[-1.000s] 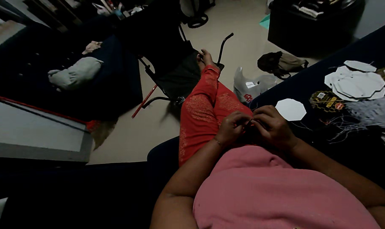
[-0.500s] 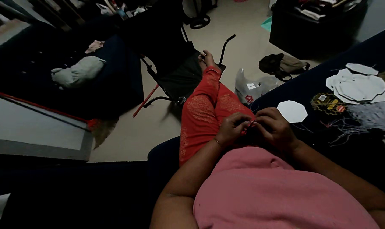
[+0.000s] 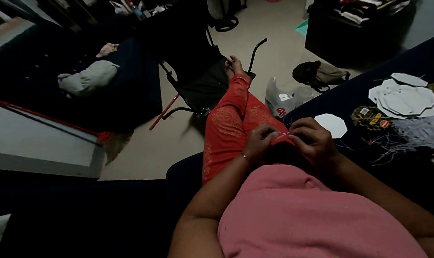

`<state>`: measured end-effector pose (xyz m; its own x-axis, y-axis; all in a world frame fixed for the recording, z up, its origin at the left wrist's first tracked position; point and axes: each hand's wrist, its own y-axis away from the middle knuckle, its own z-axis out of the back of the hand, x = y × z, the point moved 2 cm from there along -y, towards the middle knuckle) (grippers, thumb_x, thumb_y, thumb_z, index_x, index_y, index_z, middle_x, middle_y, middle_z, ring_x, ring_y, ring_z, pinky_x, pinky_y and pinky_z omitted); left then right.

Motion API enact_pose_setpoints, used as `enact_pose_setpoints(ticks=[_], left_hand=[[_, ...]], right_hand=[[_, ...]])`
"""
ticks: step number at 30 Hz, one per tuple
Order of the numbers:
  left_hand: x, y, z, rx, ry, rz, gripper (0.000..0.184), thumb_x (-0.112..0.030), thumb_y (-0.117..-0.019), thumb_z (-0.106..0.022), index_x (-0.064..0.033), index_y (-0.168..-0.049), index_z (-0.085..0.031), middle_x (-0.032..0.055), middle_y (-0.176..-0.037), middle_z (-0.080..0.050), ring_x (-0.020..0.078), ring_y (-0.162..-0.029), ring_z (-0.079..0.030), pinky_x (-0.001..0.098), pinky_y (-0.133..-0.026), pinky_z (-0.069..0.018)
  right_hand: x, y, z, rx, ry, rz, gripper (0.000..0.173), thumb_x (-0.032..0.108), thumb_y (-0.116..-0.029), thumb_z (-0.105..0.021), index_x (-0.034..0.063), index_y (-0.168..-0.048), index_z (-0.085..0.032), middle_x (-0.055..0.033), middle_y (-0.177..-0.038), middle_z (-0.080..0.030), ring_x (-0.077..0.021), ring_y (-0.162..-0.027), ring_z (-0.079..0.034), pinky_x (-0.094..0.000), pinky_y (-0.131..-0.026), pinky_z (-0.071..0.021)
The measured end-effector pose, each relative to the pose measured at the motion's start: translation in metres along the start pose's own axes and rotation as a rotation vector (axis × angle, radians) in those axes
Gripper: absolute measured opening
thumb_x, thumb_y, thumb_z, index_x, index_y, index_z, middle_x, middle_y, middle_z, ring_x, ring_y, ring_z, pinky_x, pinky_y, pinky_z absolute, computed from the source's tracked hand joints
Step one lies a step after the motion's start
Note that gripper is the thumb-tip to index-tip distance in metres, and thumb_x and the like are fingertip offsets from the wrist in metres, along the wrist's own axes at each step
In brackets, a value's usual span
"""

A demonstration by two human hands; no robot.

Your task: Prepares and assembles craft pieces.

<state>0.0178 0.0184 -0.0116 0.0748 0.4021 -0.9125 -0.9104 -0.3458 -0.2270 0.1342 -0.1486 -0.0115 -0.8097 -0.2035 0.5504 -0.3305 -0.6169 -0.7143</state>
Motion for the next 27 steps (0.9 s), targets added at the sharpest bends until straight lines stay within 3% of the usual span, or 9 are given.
enact_pose_setpoints(ticks=[4,7,11,13,16,18,21,24,27], left_hand=[[0.015,-0.005,0.009,-0.035,0.192,0.147,0.015,-0.008,-0.1002,-0.058,-0.0005,-0.104,-0.07,0.0019,-0.1,-0.069,0.0031,-0.082,-0.062,0.0225,-0.074,-0.0531],[0.017,-0.006,0.01,-0.03,0.315,0.234,0.016,-0.004,-0.1022,-0.052,0.0006,-0.107,-0.067,0.0032,-0.105,-0.072,0.0025,-0.084,-0.064,0.021,-0.074,-0.0521],[0.019,-0.007,0.01,0.038,0.4,0.327,0.017,-0.004,-0.1035,-0.047,0.0002,-0.105,-0.064,0.0023,-0.099,-0.071,0.0047,-0.089,-0.066,0.0258,-0.083,-0.0547],[0.022,-0.007,0.012,0.089,0.401,0.378,0.016,-0.006,-0.1042,-0.048,-0.0003,-0.105,-0.062,0.0001,-0.092,-0.067,0.0042,-0.082,-0.064,0.0255,-0.079,-0.0549],[0.02,-0.008,0.02,0.169,0.226,0.4,0.015,-0.009,-0.1046,-0.05,0.0014,-0.105,-0.062,-0.0019,-0.081,-0.059,0.0002,-0.069,-0.053,0.019,-0.066,-0.0469],[0.015,-0.009,0.029,0.229,-0.042,0.358,0.022,-0.013,-0.1054,-0.052,0.0047,-0.11,-0.064,0.0059,-0.089,-0.062,0.0055,-0.077,-0.055,0.024,-0.075,-0.0482],[0.009,-0.008,0.032,0.276,-0.344,0.311,0.026,-0.014,-0.1054,-0.053,0.0049,-0.116,-0.067,0.0174,-0.104,-0.07,0.0216,-0.096,-0.066,0.0399,-0.092,-0.0524],[-0.001,-0.006,0.03,0.321,-0.492,0.299,0.024,-0.013,-0.103,-0.056,0.0012,-0.116,-0.071,0.0171,-0.111,-0.072,0.0269,-0.106,-0.068,0.0462,-0.1,-0.0505],[-0.006,-0.006,0.029,0.328,-0.477,0.303,0.024,-0.013,-0.1025,-0.057,-0.0001,-0.116,-0.072,0.0148,-0.109,-0.073,0.0227,-0.103,-0.069,0.0426,-0.098,-0.052]], right_hand=[[0.005,-0.012,0.006,-0.04,-0.167,-0.001,0.016,0.016,-0.0951,-0.069,0.0021,-0.088,-0.073,-0.0066,-0.107,-0.069,-0.0093,-0.106,-0.065,-0.0246,-0.092,-0.0562],[0.009,-0.017,0.007,-0.058,-0.307,-0.026,0.012,0.016,-0.0943,-0.07,0.0052,-0.088,-0.072,-0.0015,-0.109,-0.068,-0.0058,-0.103,-0.066,-0.0219,-0.086,-0.0581],[0.004,-0.015,0.006,-0.054,-0.427,-0.093,0.014,0.018,-0.096,-0.068,0.0079,-0.087,-0.072,0.0011,-0.11,-0.069,-0.006,-0.1,-0.067,-0.0224,-0.082,-0.0594],[-0.005,-0.01,0.003,-0.061,-0.48,-0.157,0.015,0.022,-0.097,-0.068,0.011,-0.087,-0.071,0.003,-0.107,-0.07,-0.007,-0.099,-0.068,-0.0246,-0.084,-0.0597],[-0.025,0.001,-0.005,-0.083,-0.549,-0.237,0.015,0.025,-0.0982,-0.066,0.0164,-0.088,-0.071,0.0069,-0.101,-0.071,-0.0054,-0.093,-0.068,-0.0243,-0.081,-0.059],[-0.034,0.009,-0.011,-0.032,-0.551,-0.322,0.013,0.02,-0.0983,-0.064,0.013,-0.091,-0.072,0.0059,-0.099,-0.071,-0.0055,-0.089,-0.068,-0.0257,-0.08,-0.0593],[-0.04,0.017,-0.022,0.133,-0.406,-0.431,0.018,0.017,-0.097,-0.064,0.0007,-0.102,-0.07,-0.0046,-0.096,-0.072,-0.0092,-0.082,-0.07,-0.0307,-0.078,-0.061],[-0.036,0.019,-0.032,0.279,-0.144,-0.406,0.026,0.021,-0.0965,-0.068,0.0013,-0.114,-0.073,-0.0122,-0.104,-0.073,-0.0179,-0.09,-0.069,-0.0376,-0.084,-0.0571],[-0.032,0.019,-0.042,0.273,-0.008,-0.308,0.023,0.024,-0.0961,-0.068,0.0047,-0.105,-0.077,-0.0131,-0.102,-0.074,-0.0303,-0.1,-0.069,-0.0544,-0.092,-0.0513]])
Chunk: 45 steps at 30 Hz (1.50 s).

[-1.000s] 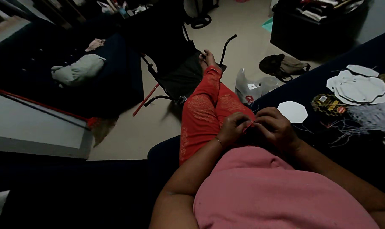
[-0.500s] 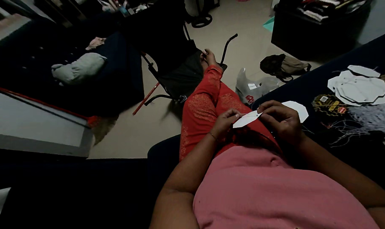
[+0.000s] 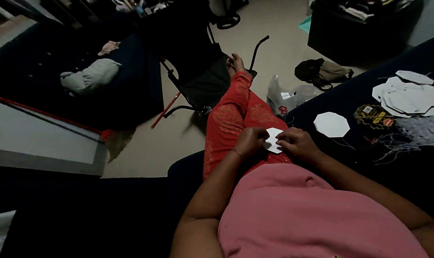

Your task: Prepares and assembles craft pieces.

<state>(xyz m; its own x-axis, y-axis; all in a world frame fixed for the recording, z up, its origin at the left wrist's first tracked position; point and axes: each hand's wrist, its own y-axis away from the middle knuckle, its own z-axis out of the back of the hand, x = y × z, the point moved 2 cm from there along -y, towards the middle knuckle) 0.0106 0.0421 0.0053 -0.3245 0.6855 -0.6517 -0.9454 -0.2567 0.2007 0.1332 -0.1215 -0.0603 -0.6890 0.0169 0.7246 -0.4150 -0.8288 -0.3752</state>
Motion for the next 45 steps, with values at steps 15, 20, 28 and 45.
enact_pose_setpoints(ticks=[15,20,28,45], left_hand=[[-0.006,0.013,0.005,-0.014,0.817,-0.082,0.021,0.002,-0.1003,-0.05,0.009,-0.109,-0.068,0.0087,-0.098,-0.074,0.012,-0.088,-0.071,0.0302,-0.085,-0.058],[-0.002,0.005,-0.002,-0.035,0.8,0.044,0.023,0.006,-0.0978,-0.054,0.0101,-0.117,-0.066,0.0122,-0.104,-0.074,0.0134,-0.093,-0.072,0.0299,-0.088,-0.0578],[-0.001,-0.001,-0.01,-0.195,0.592,0.113,0.015,-0.003,-0.095,-0.068,0.0089,-0.103,-0.069,0.0096,-0.089,-0.073,0.0096,-0.079,-0.07,0.0275,-0.081,-0.0587],[-0.003,-0.005,-0.018,-0.184,0.761,0.181,0.012,-0.006,-0.0966,-0.067,0.0038,-0.102,-0.071,0.0033,-0.087,-0.069,0.0046,-0.076,-0.062,0.0213,-0.072,-0.0521]], right_hand=[[-0.006,0.004,-0.011,-0.099,-0.07,-0.009,0.022,0.024,-0.095,-0.066,0.0045,-0.095,-0.077,-0.0115,-0.096,-0.073,-0.0247,-0.094,-0.068,-0.0461,-0.085,-0.0542],[-0.002,0.006,-0.007,-0.172,-0.306,-0.189,0.02,0.018,-0.0979,-0.064,0.0002,-0.1,-0.074,-0.0077,-0.092,-0.073,-0.0092,-0.078,-0.07,-0.0286,-0.075,-0.0606],[0.003,0.007,-0.008,-0.192,-0.403,-0.19,0.019,0.015,-0.0999,-0.062,-0.001,-0.101,-0.072,-0.0045,-0.09,-0.074,-0.0055,-0.077,-0.071,-0.0254,-0.074,-0.0619],[-0.001,0.007,-0.016,-0.197,-0.144,0.026,0.022,0.022,-0.0985,-0.063,0.0047,-0.099,-0.077,-0.0072,-0.094,-0.075,-0.0142,-0.088,-0.069,-0.0359,-0.086,-0.0558]])
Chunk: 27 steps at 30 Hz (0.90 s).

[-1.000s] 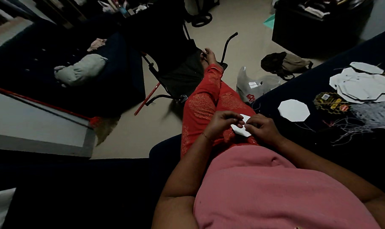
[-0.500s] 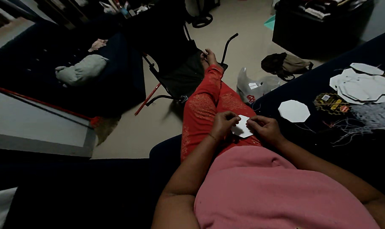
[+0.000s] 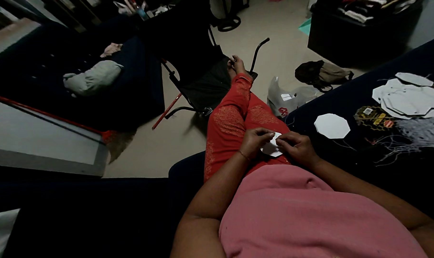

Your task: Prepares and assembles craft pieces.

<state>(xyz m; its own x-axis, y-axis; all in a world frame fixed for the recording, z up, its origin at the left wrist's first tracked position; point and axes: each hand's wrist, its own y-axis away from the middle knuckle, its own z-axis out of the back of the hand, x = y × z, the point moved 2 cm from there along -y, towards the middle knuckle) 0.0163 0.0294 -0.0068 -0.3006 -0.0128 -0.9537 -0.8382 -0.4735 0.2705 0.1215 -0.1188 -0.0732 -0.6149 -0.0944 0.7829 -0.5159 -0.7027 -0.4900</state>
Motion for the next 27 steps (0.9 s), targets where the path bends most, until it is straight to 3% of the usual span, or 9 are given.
enact_pose_setpoints(ticks=[8,16,18,21,24,27], left_hand=[[0.003,-0.001,-0.002,0.0,0.059,-0.027,0.009,-0.002,-0.095,-0.067,0.004,-0.1,-0.071,0.0028,-0.085,-0.069,0.004,-0.074,-0.061,0.0204,-0.069,-0.0509],[0.004,-0.004,-0.003,0.039,-0.054,-0.101,0.009,-0.004,-0.095,-0.067,0.0037,-0.099,-0.071,0.0016,-0.085,-0.068,0.0025,-0.073,-0.06,0.0199,-0.069,-0.0502],[0.004,-0.003,-0.002,0.056,-0.116,-0.146,0.011,-0.005,-0.0956,-0.067,0.0043,-0.099,-0.071,0.0029,-0.086,-0.069,0.0033,-0.076,-0.061,0.0211,-0.074,-0.0518],[0.001,-0.002,-0.001,0.101,-0.26,-0.193,0.016,-0.009,-0.0973,-0.065,0.0057,-0.101,-0.071,0.0067,-0.09,-0.07,0.0055,-0.082,-0.064,0.0243,-0.082,-0.0539],[-0.003,0.0,-0.001,0.134,-0.341,-0.174,0.017,-0.01,-0.0974,-0.066,0.0054,-0.102,-0.071,0.0074,-0.091,-0.07,0.0049,-0.082,-0.063,0.0236,-0.083,-0.0528],[-0.008,0.001,-0.002,0.153,-0.381,-0.143,0.015,-0.007,-0.0962,-0.064,0.0058,-0.101,-0.071,0.0078,-0.09,-0.07,0.0041,-0.081,-0.063,0.0229,-0.082,-0.053]], right_hand=[[0.001,-0.001,0.0,0.019,0.039,0.028,0.021,0.021,-0.0973,-0.063,0.0054,-0.097,-0.078,-0.0079,-0.092,-0.074,-0.0179,-0.089,-0.068,-0.0397,-0.084,-0.0538],[0.0,-0.001,-0.001,0.032,0.057,0.042,0.021,0.02,-0.0967,-0.062,0.0052,-0.096,-0.078,-0.009,-0.094,-0.074,-0.0207,-0.091,-0.068,-0.0427,-0.085,-0.0533],[0.001,-0.002,0.001,0.057,0.067,0.043,0.021,0.02,-0.0966,-0.062,0.005,-0.097,-0.078,-0.0101,-0.096,-0.074,-0.0225,-0.094,-0.069,-0.044,-0.087,-0.054],[0.011,-0.007,0.011,0.107,0.123,0.045,0.024,0.018,-0.0979,-0.063,0.0015,-0.109,-0.076,-0.0135,-0.104,-0.075,-0.0285,-0.1,-0.071,-0.0517,-0.094,-0.0537],[0.018,-0.013,0.019,0.109,0.19,0.154,0.027,0.014,-0.0961,-0.065,0.0033,-0.119,-0.073,-0.0122,-0.11,-0.075,-0.0291,-0.105,-0.071,-0.0524,-0.099,-0.0522],[0.022,-0.02,0.022,0.148,0.227,0.366,0.024,0.01,-0.0961,-0.061,0.0089,-0.114,-0.077,-0.0108,-0.109,-0.075,-0.0276,-0.103,-0.07,-0.0498,-0.095,-0.053]])
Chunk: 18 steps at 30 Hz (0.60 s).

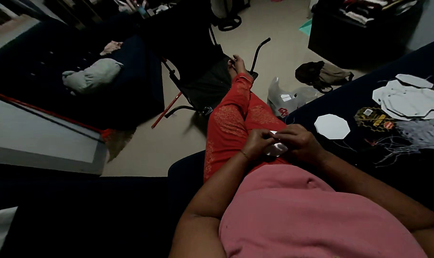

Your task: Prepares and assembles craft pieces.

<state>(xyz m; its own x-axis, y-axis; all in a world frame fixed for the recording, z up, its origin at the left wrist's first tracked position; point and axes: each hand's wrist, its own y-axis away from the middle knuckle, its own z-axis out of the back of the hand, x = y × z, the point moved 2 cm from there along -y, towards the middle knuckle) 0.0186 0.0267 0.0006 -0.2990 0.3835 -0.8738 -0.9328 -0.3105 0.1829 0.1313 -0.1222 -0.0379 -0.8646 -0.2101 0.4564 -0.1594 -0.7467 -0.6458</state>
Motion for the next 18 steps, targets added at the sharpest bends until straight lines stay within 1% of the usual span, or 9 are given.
enact_pose_setpoints(ticks=[2,4,6,8,11,15,18], left_hand=[[0.0,0.0,0.0,0.016,0.018,0.009,0.014,-0.006,-0.0958,-0.066,0.0058,-0.1,-0.071,0.0073,-0.09,-0.071,0.0037,-0.08,-0.064,0.0226,-0.081,-0.0538],[0.001,0.0,0.001,0.025,0.048,0.009,0.014,-0.008,-0.0949,-0.069,0.0053,-0.099,-0.072,0.0061,-0.088,-0.07,0.0039,-0.079,-0.064,0.0228,-0.08,-0.054],[0.002,-0.001,0.0,0.026,0.073,0.002,0.013,-0.008,-0.0935,-0.071,0.0046,-0.097,-0.072,0.0046,-0.085,-0.07,0.0032,-0.076,-0.063,0.022,-0.078,-0.0537],[0.003,-0.002,0.0,0.033,0.083,-0.005,0.013,-0.009,-0.0927,-0.072,0.004,-0.096,-0.072,0.0037,-0.084,-0.07,0.0029,-0.076,-0.062,0.0219,-0.077,-0.0536],[0.008,-0.004,-0.001,0.049,0.093,-0.046,0.014,-0.01,-0.093,-0.072,0.0031,-0.098,-0.072,0.0039,-0.087,-0.07,0.0033,-0.08,-0.063,0.0237,-0.081,-0.0534],[0.015,-0.009,-0.003,0.061,0.105,-0.082,0.015,-0.011,-0.0959,-0.068,0.0031,-0.099,-0.071,0.0036,-0.088,-0.069,0.0031,-0.082,-0.063,0.0241,-0.082,-0.0534],[0.019,-0.01,-0.003,0.065,0.119,-0.068,0.016,-0.012,-0.097,-0.066,0.0034,-0.101,-0.07,0.0031,-0.087,-0.067,0.0032,-0.078,-0.061,0.0233,-0.077,-0.0526]], right_hand=[[-0.001,-0.003,0.0,-0.003,0.015,0.095,0.02,0.008,-0.0974,-0.06,0.0087,-0.106,-0.078,-0.0097,-0.103,-0.076,-0.0258,-0.1,-0.071,-0.0461,-0.095,-0.0543],[-0.002,-0.004,0.0,-0.029,0.037,0.141,0.018,0.006,-0.0973,-0.059,0.0068,-0.097,-0.077,-0.0094,-0.095,-0.076,-0.0252,-0.096,-0.071,-0.0427,-0.093,-0.0552],[-0.002,-0.003,-0.001,-0.044,0.068,0.152,0.019,0.005,-0.0979,-0.058,0.0051,-0.093,-0.076,-0.0097,-0.092,-0.075,-0.0251,-0.094,-0.071,-0.0414,-0.093,-0.0552],[-0.001,-0.001,-0.003,-0.051,0.091,0.127,0.015,0.006,-0.0961,-0.059,0.004,-0.091,-0.073,-0.0109,-0.091,-0.074,-0.0262,-0.093,-0.071,-0.042,-0.09,-0.056],[-0.001,0.001,-0.005,-0.045,0.052,0.041,0.013,0.008,-0.0932,-0.06,0.002,-0.094,-0.072,-0.0133,-0.092,-0.073,-0.0276,-0.092,-0.07,-0.0423,-0.084,-0.0577],[-0.005,0.006,-0.008,-0.084,-0.052,-0.172,0.018,0.011,-0.0971,-0.059,-0.0004,-0.097,-0.072,-0.0128,-0.092,-0.071,-0.0198,-0.086,-0.069,-0.0339,-0.081,-0.0581],[-0.01,0.008,-0.009,-0.093,-0.18,-0.392,0.021,0.012,-0.0993,-0.056,-0.0025,-0.101,-0.071,-0.0124,-0.092,-0.071,-0.0148,-0.077,-0.067,-0.0314,-0.073,-0.0578]])
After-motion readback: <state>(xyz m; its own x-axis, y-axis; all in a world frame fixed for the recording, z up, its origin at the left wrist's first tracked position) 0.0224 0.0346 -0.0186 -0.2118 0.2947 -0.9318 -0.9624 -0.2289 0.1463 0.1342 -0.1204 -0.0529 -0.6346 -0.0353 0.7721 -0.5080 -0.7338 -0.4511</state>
